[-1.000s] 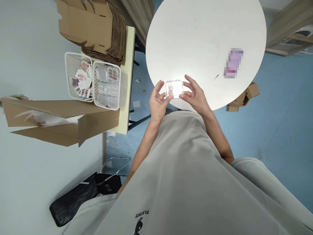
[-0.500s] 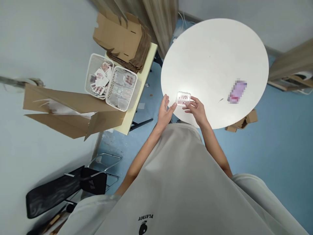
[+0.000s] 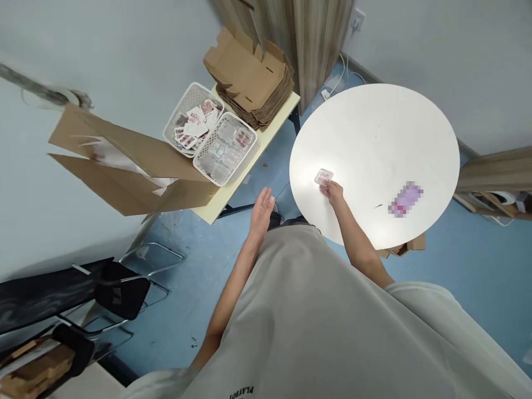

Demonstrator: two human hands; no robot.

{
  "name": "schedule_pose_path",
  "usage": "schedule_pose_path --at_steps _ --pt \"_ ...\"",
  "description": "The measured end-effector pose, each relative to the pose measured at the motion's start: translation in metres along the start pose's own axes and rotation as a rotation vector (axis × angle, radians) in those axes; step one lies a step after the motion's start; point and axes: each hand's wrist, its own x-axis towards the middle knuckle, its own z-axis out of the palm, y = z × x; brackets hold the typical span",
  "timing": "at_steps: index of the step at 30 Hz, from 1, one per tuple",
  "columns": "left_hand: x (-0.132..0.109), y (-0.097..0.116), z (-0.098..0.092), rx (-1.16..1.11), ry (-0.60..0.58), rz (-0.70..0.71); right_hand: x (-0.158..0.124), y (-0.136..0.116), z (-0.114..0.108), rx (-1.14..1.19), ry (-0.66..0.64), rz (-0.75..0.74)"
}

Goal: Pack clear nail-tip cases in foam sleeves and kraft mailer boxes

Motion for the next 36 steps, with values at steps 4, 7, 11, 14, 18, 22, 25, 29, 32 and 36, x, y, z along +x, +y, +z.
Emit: schedule_pose_path --at_steps 4,7,11,14,18,22,25,29,32,36 --pt "0.005 0.003 -0.014 -0.035 0.028 0.011 -0.009 -0.001 -0.008 -0.059 0.053 -0.053" --pt "0.016 0.008 -0.02 -0.084 0.001 0.054 -0.028 -0.005 -0.011 -0.071 0.067 -0.119" --pt "0.026 0.028 -0.04 -0.158 -0.058 0.148 -0.068 -0.011 0.01 -0.102 -0.059 -0.266" --pt "0.025 0.051 -0.071 -0.225 -0.098 0.239 -0.106 -0.013 0.053 -0.124 -0.167 -0.411" --pt "0.016 0.076 -0.132 -0.294 -0.102 0.368 -0.168 -0.008 0.138 -0.238 -0.304 -0.559" --pt "0.005 0.082 -0.201 -0.377 -0.069 0.429 -0.236 0.007 0.225 -0.467 -0.521 -0.738" --pt "-0.001 0.079 -0.247 -0.462 0.022 0.464 -0.288 0.022 0.279 -0.62 -0.684 -0.829" --pt "-0.001 0.064 -0.283 -0.565 0.244 0.385 -0.343 0.045 0.342 -0.84 -0.919 -1.038" --pt "0.003 0.049 -0.291 -0.582 0.346 0.248 -0.358 0.065 0.392 -1.224 -1.057 -1.145" --pt "0.007 0.037 -0.295 -0.576 0.299 0.167 -0.347 0.093 0.456 -1.964 -0.884 -0.988"
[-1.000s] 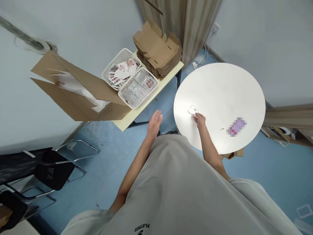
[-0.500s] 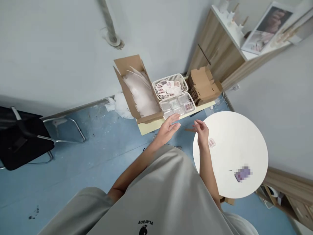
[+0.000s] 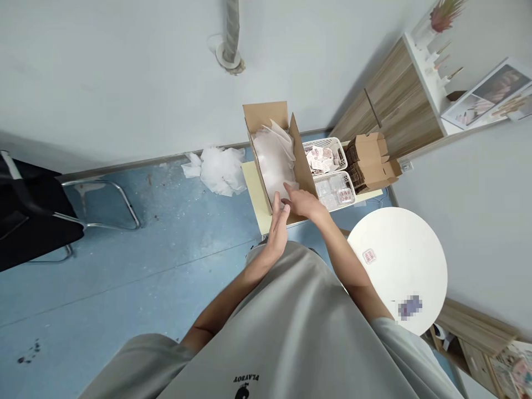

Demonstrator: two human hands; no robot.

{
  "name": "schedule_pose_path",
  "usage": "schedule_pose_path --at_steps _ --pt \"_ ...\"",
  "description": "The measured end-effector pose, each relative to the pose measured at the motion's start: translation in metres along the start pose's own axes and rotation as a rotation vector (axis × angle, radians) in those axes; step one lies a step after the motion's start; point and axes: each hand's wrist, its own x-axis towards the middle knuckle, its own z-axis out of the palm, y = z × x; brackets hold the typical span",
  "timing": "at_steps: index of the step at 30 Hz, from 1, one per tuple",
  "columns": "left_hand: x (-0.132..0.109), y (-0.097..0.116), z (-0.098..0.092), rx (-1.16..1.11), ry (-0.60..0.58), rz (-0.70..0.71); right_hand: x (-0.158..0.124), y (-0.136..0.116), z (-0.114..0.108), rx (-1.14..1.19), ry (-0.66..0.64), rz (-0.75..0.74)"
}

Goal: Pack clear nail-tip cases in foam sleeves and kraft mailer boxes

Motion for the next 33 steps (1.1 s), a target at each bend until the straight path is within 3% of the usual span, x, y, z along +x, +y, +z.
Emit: schedule_pose_path --at_steps 2,4,9,14,18,23,27,33 --pt "0.003 0.0 -0.003 0.009 -0.03 -0.022 0.027 -0.006 0.005 -0.1 -0.142 0.094" --pt "0.005 0.001 -0.006 0.017 -0.047 -0.033 0.042 -0.011 0.012 -0.138 -0.205 0.121" --pt "0.008 0.0 -0.014 0.007 -0.09 -0.058 0.034 -0.011 0.014 -0.129 -0.145 0.095" --pt "0.01 0.014 -0.011 -0.054 -0.132 -0.094 -0.018 -0.006 -0.005 0.093 0.197 -0.078" --pt "0.011 0.041 -0.002 -0.154 -0.266 0.034 -0.078 -0.005 -0.012 0.436 0.563 -0.203" --pt "0.015 0.054 0.015 -0.032 -0.35 0.158 -0.143 -0.003 -0.009 0.756 1.086 -0.11" --pt "0.016 0.05 0.041 0.215 -0.397 0.234 -0.181 0.013 -0.009 0.99 1.271 0.012" --pt "-0.007 0.043 0.098 0.498 -0.467 0.329 -0.248 0.064 -0.004 1.095 1.546 0.09"
